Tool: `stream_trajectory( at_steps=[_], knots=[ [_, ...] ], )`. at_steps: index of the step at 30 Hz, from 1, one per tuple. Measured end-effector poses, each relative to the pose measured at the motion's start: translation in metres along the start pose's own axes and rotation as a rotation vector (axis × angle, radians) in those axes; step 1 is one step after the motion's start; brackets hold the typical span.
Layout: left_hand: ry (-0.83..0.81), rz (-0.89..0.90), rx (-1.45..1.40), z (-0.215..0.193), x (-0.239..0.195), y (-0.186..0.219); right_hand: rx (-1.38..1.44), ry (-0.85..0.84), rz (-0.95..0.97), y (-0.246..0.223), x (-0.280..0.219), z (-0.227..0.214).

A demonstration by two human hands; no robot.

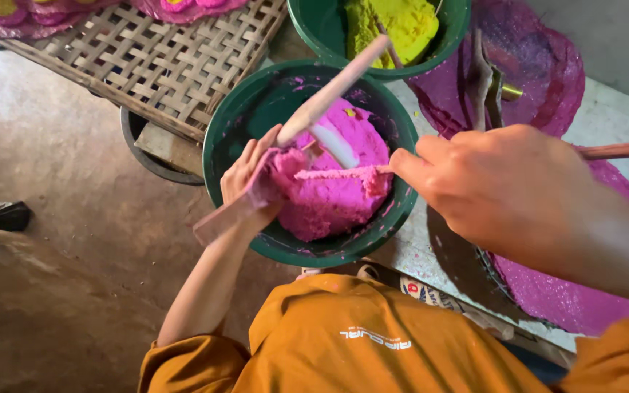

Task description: The person applies yellow and pink dough to large pink circular bases using a wooden stamping tool and a circular ring to create decorative patterns.

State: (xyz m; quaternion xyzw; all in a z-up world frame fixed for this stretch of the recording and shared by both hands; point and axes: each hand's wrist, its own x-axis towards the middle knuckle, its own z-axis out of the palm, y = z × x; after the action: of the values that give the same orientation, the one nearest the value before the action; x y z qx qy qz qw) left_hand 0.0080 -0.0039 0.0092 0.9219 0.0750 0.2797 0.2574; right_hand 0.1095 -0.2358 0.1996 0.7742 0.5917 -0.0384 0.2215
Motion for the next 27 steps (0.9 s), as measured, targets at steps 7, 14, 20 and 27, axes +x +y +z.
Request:
stream_trajectory(
  at_steps=[7,14,20,27],
  knots=[
    [0.0,0.076,-0.014,0.016,0.001,0.009,-0.123,0.191,-0.038,-0.049,0.054,-0.003],
    [0.088,-0.276,-0.527,0.006,-0.002,-0.013,0.047,-0.035,0.185,0.008,0.0,0.017],
    [-0.013,0.133,-0.091,0.001,0.003,-0.008,-0.232,0.358,-0.096,-0.011,0.016,0.013],
    [0.034,-0.136,-0.611,0.033,-0.008,-0.013,-0.037,0.364,-0.051,-0.028,0.028,0.01]
  ],
)
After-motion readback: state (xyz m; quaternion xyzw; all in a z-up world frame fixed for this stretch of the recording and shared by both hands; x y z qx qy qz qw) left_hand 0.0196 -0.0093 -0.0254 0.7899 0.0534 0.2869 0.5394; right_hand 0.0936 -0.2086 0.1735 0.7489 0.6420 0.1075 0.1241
